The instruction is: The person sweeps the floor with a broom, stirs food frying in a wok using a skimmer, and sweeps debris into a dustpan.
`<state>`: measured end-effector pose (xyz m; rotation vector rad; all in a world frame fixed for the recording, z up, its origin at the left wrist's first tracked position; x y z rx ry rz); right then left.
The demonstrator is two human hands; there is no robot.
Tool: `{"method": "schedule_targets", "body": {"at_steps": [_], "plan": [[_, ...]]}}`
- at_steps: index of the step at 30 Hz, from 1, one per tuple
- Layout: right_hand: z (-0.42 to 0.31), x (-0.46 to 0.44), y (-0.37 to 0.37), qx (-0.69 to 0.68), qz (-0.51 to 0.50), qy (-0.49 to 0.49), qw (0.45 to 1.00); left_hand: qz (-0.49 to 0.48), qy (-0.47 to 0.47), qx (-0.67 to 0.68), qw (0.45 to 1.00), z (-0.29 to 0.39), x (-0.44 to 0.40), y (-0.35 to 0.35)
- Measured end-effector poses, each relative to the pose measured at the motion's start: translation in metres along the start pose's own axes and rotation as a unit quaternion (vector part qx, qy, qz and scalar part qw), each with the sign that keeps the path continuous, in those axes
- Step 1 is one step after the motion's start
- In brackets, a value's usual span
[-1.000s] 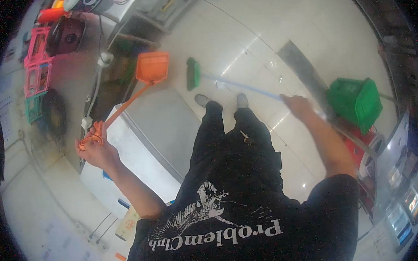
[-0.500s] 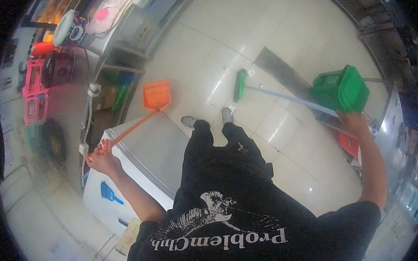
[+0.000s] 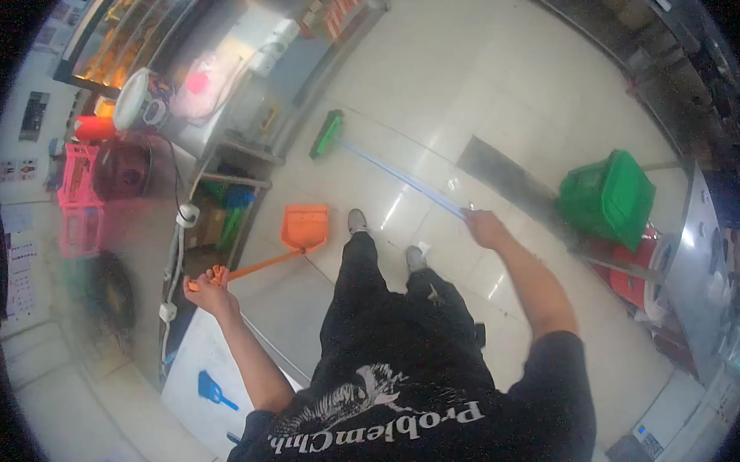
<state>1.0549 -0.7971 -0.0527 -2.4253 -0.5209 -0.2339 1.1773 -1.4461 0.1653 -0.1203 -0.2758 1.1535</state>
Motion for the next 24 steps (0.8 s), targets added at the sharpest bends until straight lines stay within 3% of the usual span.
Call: {"method": "schedule_targets", "body": {"at_steps": [2,4,9,12,15,17,18,21,24], "plan": [[-0.007,-0.079,0.049,0.084,-0.069,0.071,0.992,-0.013,0.001,-0.023,1.000,-0.001,-0.023,0.019],[-0.031,-0.141,0.071,0.101,-0.069,0.086,0.989,-0.025,-0.016,-0.014,0.999,-0.005,-0.045,0.039],[-0.044,-0.297,0.124,0.062,-0.048,0.121,0.990,-0.094,-0.003,-0.030,0.995,-0.059,-0.130,0.090],[-0.043,-0.326,0.139,0.052,-0.084,0.168,0.981,-0.106,-0.014,-0.055,0.993,-0.060,-0.163,0.140],[-0.038,-0.296,0.099,0.113,-0.082,0.172,0.975,-0.151,0.004,-0.088,0.985,-0.077,-0.206,0.179],[-0.023,-0.244,0.061,0.152,-0.068,0.115,0.979,-0.173,0.000,-0.110,0.979,-0.067,-0.227,0.201],[-0.039,-0.214,0.031,0.159,-0.115,0.236,0.952,-0.178,-0.002,-0.103,0.979,-0.062,-0.240,0.211],[-0.046,-0.117,-0.036,0.189,-0.099,0.301,0.930,-0.198,-0.006,-0.079,0.977,-0.051,-0.264,0.235],[-0.111,-0.073,-0.089,0.186,-0.073,0.397,0.896,-0.228,0.012,-0.065,0.971,-0.037,-0.278,0.265]]}}
Point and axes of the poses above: each hand's wrist, its own x-axis away from the middle knuckle, its own y-axis out of the palm, z = x × y, the point moved 7 cm from there along -x, towards the middle knuckle, and after that the axes turned 15 degrees about -x, right-handed, at the moved point
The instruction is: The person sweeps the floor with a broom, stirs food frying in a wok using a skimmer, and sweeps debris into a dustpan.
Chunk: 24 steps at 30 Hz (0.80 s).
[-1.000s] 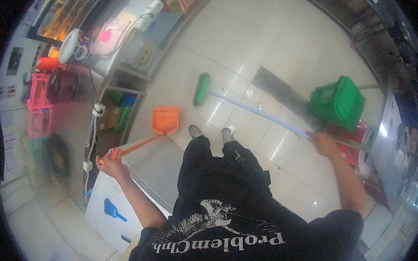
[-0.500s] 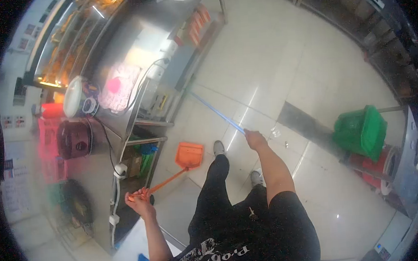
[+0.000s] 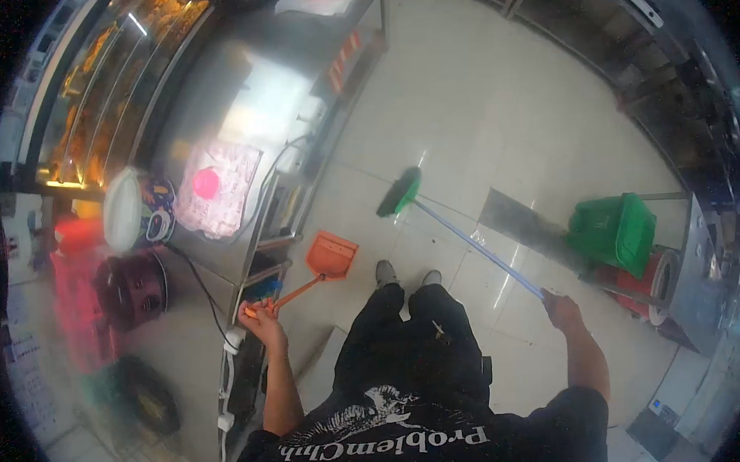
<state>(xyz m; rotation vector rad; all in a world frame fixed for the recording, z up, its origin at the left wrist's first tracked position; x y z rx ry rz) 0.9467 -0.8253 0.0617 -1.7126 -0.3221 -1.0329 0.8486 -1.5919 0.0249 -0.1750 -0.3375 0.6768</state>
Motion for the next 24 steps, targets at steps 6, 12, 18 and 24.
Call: {"method": "schedule_targets", "body": {"at_steps": [6,12,18,24], "plan": [[0.003,0.045,-0.003,-0.233,0.052,0.018,0.971,-0.003,-0.044,0.019,0.999,0.005,-0.034,0.043],[-0.082,-0.098,-0.001,-0.358,0.132,-0.143,0.913,-0.011,0.009,-0.036,0.999,0.028,-0.067,0.092],[-0.218,-0.356,-0.082,-0.294,0.134,-0.167,0.931,0.020,-0.034,-0.089,0.995,0.050,-0.098,0.124],[-0.299,-0.469,-0.155,-0.332,0.016,-0.172,0.927,0.013,0.113,-0.365,0.924,0.034,-0.118,0.128]]}}
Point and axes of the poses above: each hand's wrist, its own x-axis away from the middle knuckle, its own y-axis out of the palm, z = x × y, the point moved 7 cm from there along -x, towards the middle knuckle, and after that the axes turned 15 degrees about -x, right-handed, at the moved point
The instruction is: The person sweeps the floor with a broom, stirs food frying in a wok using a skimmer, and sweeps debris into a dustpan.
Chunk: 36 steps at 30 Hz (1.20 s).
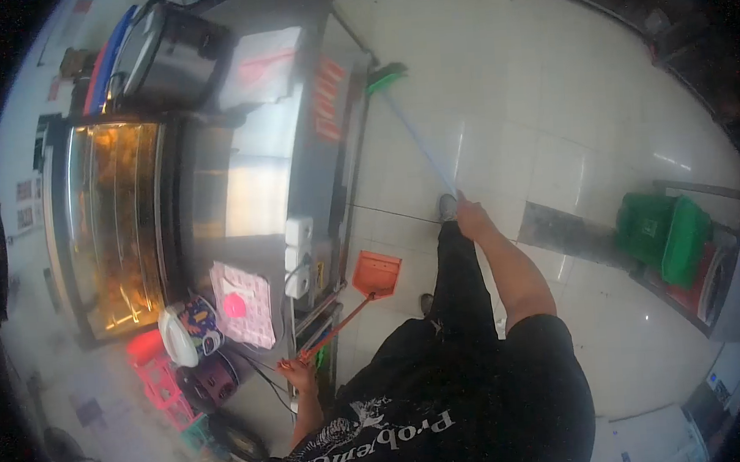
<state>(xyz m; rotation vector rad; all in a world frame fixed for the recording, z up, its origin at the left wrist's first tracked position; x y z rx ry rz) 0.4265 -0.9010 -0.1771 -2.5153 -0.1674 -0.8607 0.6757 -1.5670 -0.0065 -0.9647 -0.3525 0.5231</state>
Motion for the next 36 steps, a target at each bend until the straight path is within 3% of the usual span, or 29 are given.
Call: {"method": "schedule_targets", "body": {"at_steps": [1,2,3,7,10,12,16,18,22,24,27,29,30,32,33,35,36], "plan": [[0.008,-0.008,0.002,0.056,-0.008,-0.012,0.998,-0.006,0.000,-0.005,1.000,0.023,-0.001,0.006],[0.012,-0.013,0.000,0.113,-0.016,-0.028,0.993,-0.017,-0.078,0.071,0.994,0.043,0.001,0.013],[-0.003,0.003,-0.022,0.139,-0.022,0.017,0.990,-0.024,-0.154,0.147,0.977,0.059,0.002,0.021],[0.036,0.050,-0.090,0.199,-0.044,0.059,0.977,-0.040,-0.140,0.239,0.960,0.118,-0.017,0.047],[0.068,0.111,-0.146,0.223,-0.040,0.114,0.967,-0.051,-0.074,0.217,0.972,0.166,-0.032,0.069],[0.070,0.166,-0.183,0.229,-0.058,0.209,0.949,-0.083,0.033,0.015,0.996,0.212,-0.039,0.082],[0.104,0.278,-0.233,0.264,-0.048,0.291,0.918,-0.101,0.101,-0.067,0.987,0.290,-0.060,0.100],[0.126,0.325,-0.254,0.297,-0.024,0.308,0.904,-0.064,0.160,-0.151,0.973,0.339,-0.067,0.099],[0.105,0.381,-0.291,0.288,-0.007,0.347,0.892,-0.098,0.146,-0.073,0.982,0.341,-0.095,0.128],[0.093,0.393,-0.297,0.230,0.036,0.303,0.924,-0.105,0.151,-0.070,0.981,0.352,-0.106,0.141],[0.078,0.364,-0.289,0.156,0.103,0.227,0.956,-0.150,0.122,0.007,0.981,0.337,-0.127,0.174],[0.052,0.303,-0.277,0.094,0.105,0.223,0.965,-0.169,0.077,0.039,0.982,0.376,-0.125,0.170],[0.091,0.255,-0.258,0.135,0.117,0.080,0.981,-0.186,0.028,0.069,0.980,0.388,-0.126,0.169],[0.098,0.142,-0.228,0.130,0.131,0.016,0.983,-0.196,0.064,0.075,0.976,0.388,-0.139,0.178],[0.057,0.091,-0.218,0.111,0.082,0.020,0.990,-0.206,0.095,0.082,0.971,0.389,-0.145,0.181],[0.031,-0.022,-0.183,0.130,0.143,-0.081,0.978,-0.203,0.090,0.084,0.971,0.394,-0.157,0.181],[0.003,-0.059,-0.170,0.124,0.106,-0.034,0.986,-0.197,0.086,0.099,0.972,0.399,-0.168,0.185]]}}
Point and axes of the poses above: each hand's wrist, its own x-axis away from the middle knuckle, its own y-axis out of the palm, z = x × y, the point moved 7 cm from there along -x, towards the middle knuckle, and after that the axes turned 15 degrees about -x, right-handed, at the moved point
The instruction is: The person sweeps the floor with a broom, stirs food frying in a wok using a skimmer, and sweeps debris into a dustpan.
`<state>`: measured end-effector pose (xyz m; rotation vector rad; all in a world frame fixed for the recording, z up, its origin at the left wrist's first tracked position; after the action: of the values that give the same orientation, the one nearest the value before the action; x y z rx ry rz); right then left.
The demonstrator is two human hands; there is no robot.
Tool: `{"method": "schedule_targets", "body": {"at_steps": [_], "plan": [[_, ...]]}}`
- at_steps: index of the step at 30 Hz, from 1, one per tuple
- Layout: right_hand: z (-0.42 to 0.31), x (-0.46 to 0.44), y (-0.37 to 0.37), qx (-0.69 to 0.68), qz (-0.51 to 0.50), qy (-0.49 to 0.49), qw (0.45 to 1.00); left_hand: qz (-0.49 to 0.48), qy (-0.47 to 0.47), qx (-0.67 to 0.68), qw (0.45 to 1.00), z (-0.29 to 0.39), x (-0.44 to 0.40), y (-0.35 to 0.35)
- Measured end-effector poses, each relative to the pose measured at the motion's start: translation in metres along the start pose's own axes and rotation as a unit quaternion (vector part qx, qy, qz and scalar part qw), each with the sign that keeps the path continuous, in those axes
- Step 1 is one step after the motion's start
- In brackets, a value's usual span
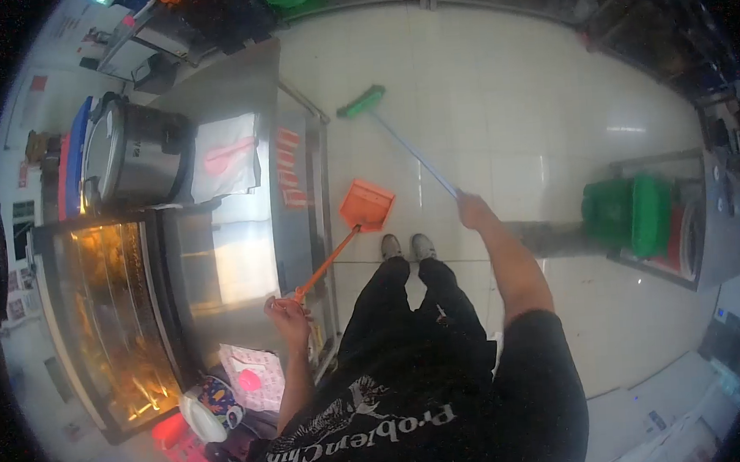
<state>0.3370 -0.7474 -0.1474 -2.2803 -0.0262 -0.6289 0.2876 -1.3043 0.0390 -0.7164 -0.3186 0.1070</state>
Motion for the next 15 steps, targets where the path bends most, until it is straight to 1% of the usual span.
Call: {"method": "schedule_targets", "body": {"at_steps": [1,2,4,5,7,8,9,10,11,13,14,15], "plan": [[-0.023,-0.022,0.009,-0.018,-0.017,0.034,0.999,-0.008,-0.001,-0.013,1.000,0.002,-0.009,-0.003],[-0.033,-0.025,0.022,-0.033,-0.035,0.071,0.996,0.003,0.020,-0.024,1.000,0.008,-0.015,-0.011],[-0.028,0.003,0.031,-0.020,-0.032,0.078,0.996,0.029,0.067,-0.020,0.997,0.029,-0.036,-0.011],[-0.022,0.023,0.032,-0.002,-0.032,0.075,0.997,0.025,0.065,-0.013,0.997,0.034,-0.045,-0.010],[-0.028,0.098,0.005,0.011,-0.042,0.094,0.995,-0.006,0.018,0.040,0.999,0.033,-0.059,-0.010],[0.002,0.131,0.011,0.056,-0.029,0.081,0.995,-0.011,0.018,0.049,0.999,0.036,-0.064,-0.008],[0.026,0.175,0.011,0.065,-0.053,0.129,0.988,-0.023,0.000,0.066,0.998,0.036,-0.069,-0.006],[-0.004,0.224,-0.019,0.085,-0.103,0.218,0.967,-0.035,-0.015,0.082,0.996,0.035,-0.075,-0.004],[-0.020,0.264,-0.035,0.117,-0.091,0.232,0.962,-0.041,-0.012,0.089,0.995,0.040,-0.080,-0.001],[-0.031,0.334,-0.049,0.106,-0.117,0.300,0.941,-0.075,-0.051,0.143,0.986,0.043,-0.085,0.006],[-0.032,0.368,-0.050,0.110,-0.120,0.328,0.931,-0.085,-0.048,0.144,0.985,0.046,-0.089,0.009],[-0.034,0.401,-0.048,0.113,-0.123,0.359,0.918,-0.078,-0.026,0.132,0.988,0.051,-0.094,0.010]]}}
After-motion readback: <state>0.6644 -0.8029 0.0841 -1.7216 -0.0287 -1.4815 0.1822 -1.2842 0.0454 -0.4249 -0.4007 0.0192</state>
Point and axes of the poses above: each hand's wrist, its own x-axis away from the middle knuckle, its own y-axis out of the palm, z = x × y, the point moved 7 cm from there along -x, towards the middle knuckle, and after that the axes turned 15 degrees about -x, right-handed, at the moved point
